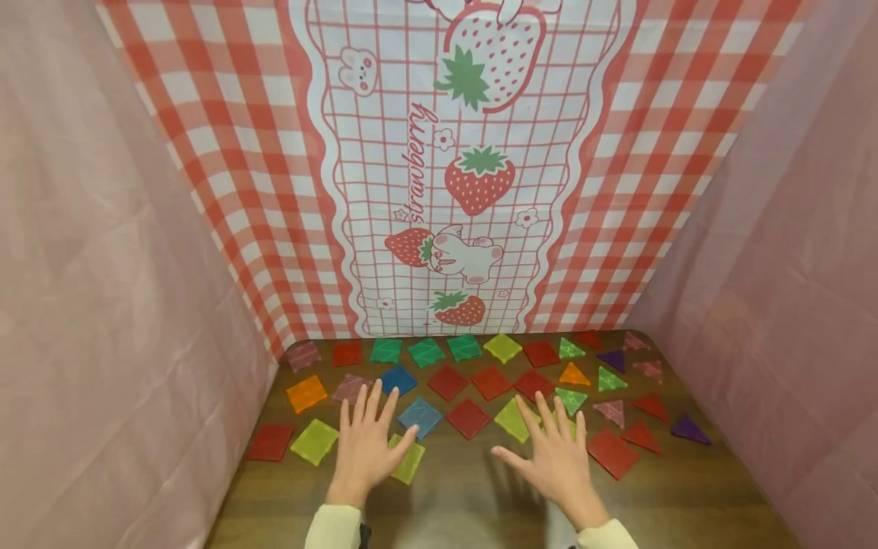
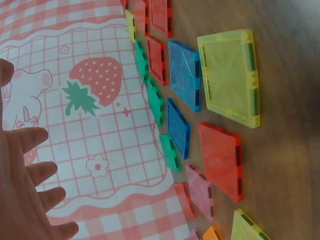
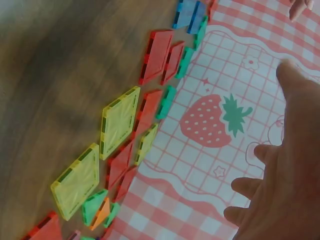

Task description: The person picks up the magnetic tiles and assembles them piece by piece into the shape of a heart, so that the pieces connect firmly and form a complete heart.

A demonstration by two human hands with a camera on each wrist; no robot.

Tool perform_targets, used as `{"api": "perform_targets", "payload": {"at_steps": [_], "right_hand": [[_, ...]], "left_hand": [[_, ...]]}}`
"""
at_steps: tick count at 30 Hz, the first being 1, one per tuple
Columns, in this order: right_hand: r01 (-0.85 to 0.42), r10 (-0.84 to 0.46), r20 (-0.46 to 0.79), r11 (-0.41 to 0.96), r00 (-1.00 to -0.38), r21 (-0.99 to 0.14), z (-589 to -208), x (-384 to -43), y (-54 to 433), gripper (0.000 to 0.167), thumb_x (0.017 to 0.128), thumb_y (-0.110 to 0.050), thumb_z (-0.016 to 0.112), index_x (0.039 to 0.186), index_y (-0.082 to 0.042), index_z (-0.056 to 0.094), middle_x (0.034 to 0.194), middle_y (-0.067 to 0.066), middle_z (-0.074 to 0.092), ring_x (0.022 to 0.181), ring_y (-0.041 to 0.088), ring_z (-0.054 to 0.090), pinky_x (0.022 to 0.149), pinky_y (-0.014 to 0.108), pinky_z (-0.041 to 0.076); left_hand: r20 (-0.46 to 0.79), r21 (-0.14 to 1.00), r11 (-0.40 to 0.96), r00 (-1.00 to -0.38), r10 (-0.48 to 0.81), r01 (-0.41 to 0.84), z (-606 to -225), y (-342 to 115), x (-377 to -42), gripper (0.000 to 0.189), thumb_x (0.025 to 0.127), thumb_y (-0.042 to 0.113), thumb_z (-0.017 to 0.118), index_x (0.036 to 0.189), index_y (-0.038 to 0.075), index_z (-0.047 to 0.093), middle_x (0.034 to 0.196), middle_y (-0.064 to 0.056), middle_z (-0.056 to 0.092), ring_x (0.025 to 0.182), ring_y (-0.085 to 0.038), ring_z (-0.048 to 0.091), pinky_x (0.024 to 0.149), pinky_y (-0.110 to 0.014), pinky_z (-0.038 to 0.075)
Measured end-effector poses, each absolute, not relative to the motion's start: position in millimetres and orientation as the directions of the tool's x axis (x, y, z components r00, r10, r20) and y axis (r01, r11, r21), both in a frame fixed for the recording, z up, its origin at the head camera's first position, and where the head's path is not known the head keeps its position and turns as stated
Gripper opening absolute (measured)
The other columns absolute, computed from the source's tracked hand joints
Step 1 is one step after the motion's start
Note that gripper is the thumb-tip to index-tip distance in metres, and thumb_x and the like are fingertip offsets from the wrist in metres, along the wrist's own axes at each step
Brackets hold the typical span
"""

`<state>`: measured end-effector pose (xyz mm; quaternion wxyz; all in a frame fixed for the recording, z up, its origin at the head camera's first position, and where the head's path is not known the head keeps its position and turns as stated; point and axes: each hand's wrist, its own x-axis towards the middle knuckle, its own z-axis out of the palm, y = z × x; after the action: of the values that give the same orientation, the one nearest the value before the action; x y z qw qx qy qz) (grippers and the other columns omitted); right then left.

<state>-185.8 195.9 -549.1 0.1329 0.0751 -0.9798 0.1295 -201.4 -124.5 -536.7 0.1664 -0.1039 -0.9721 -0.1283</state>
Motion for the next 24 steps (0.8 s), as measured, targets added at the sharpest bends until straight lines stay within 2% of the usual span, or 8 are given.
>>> {"api": "perform_targets", "payload": {"at_steps": [4, 6, 10, 14, 16, 19, 22, 24], "right_hand": [[-0.204, -0.137, 0.275, 0.952, -0.952, -0.23, -548, -200, 195, 0.083, 0.092, -0.066, 0.059, 0.158, -0.019, 0.038, 0.162, 0.019, 0.034, 0.151, 0.047, 0.024, 0.117, 0.074, 0.009], [-0.229, -0.16, 0.289, 0.948, -0.944, -0.223, -547, -209, 195, 0.077, 0.093, -0.057, 0.064, 0.154, -0.015, 0.044, 0.159, 0.02, 0.04, 0.149, 0.045, 0.03, 0.117, 0.072, 0.013], [-0.301, -0.229, 0.352, 0.939, -0.907, -0.164, -547, -228, 192, 0.062, 0.088, -0.043, 0.074, 0.137, -0.008, 0.062, 0.147, 0.02, 0.055, 0.138, 0.043, 0.048, 0.113, 0.068, 0.03], [-0.367, -0.29, 0.388, 0.92, -0.875, -0.14, -550, -246, 184, 0.046, 0.086, -0.034, 0.076, 0.121, -0.004, 0.071, 0.13, 0.018, 0.066, 0.121, 0.04, 0.061, 0.102, 0.061, 0.044], [-0.384, -0.311, 0.361, 0.911, -0.879, -0.15, -554, -253, 179, 0.042, 0.087, -0.031, 0.076, 0.119, -0.004, 0.072, 0.124, 0.017, 0.069, 0.115, 0.039, 0.064, 0.097, 0.059, 0.048], [-0.389, -0.337, 0.269, 0.906, -0.902, -0.169, -562, -258, 170, 0.042, 0.09, -0.03, 0.074, 0.124, -0.006, 0.07, 0.122, 0.016, 0.07, 0.112, 0.037, 0.065, 0.093, 0.057, 0.049], [-0.395, -0.366, 0.168, 0.899, -0.915, -0.19, -572, -259, 160, 0.045, 0.093, -0.029, 0.071, 0.13, -0.004, 0.066, 0.126, 0.016, 0.068, 0.116, 0.037, 0.064, 0.096, 0.058, 0.048], [-0.402, -0.388, 0.107, 0.895, -0.915, -0.194, -579, -258, 153, 0.046, 0.095, -0.028, 0.068, 0.133, -0.003, 0.064, 0.131, 0.017, 0.065, 0.12, 0.038, 0.062, 0.1, 0.059, 0.046]], "left_hand": [[0.346, 0.239, 0.936, -0.923, 0.168, 0.26, -533, -128, -215, 0.072, 0.095, 0.06, 0.055, 0.153, 0.019, 0.047, 0.162, -0.017, 0.035, 0.15, -0.042, 0.029, 0.119, -0.067, 0.021], [0.336, 0.24, 0.932, -0.924, 0.181, 0.27, -533, -128, -223, 0.069, 0.096, 0.056, 0.055, 0.153, 0.018, 0.047, 0.162, -0.017, 0.035, 0.151, -0.042, 0.029, 0.119, -0.066, 0.021], [0.309, 0.235, 0.924, -0.924, 0.225, 0.303, -533, -126, -238, 0.061, 0.099, 0.043, 0.058, 0.152, 0.015, 0.048, 0.162, -0.019, 0.034, 0.15, -0.043, 0.029, 0.12, -0.065, 0.022], [0.255, 0.208, 0.926, -0.931, 0.261, 0.316, -539, -122, -253, 0.055, 0.099, 0.033, 0.061, 0.149, 0.012, 0.051, 0.159, -0.02, 0.038, 0.147, -0.043, 0.034, 0.117, -0.063, 0.029], [0.221, 0.198, 0.925, -0.934, 0.281, 0.325, -542, -119, -257, 0.049, 0.098, 0.029, 0.062, 0.143, 0.009, 0.057, 0.153, -0.021, 0.045, 0.14, -0.042, 0.043, 0.113, -0.06, 0.036], [0.161, 0.193, 0.915, -0.932, 0.325, 0.353, -551, -114, -261, 0.037, 0.097, 0.025, 0.062, 0.128, 0.005, 0.067, 0.136, -0.019, 0.059, 0.123, -0.039, 0.057, 0.102, -0.055, 0.047], [0.103, 0.195, 0.905, -0.926, 0.363, 0.377, -566, -108, -261, 0.03, 0.096, 0.022, 0.062, 0.118, 0.004, 0.071, 0.122, -0.016, 0.065, 0.108, -0.037, 0.064, 0.094, -0.053, 0.052], [0.06, 0.193, 0.907, -0.927, 0.37, 0.374, -575, -104, -261, 0.03, 0.097, 0.022, 0.062, 0.119, 0.004, 0.071, 0.122, -0.015, 0.066, 0.108, -0.036, 0.064, 0.095, -0.052, 0.052]]}}
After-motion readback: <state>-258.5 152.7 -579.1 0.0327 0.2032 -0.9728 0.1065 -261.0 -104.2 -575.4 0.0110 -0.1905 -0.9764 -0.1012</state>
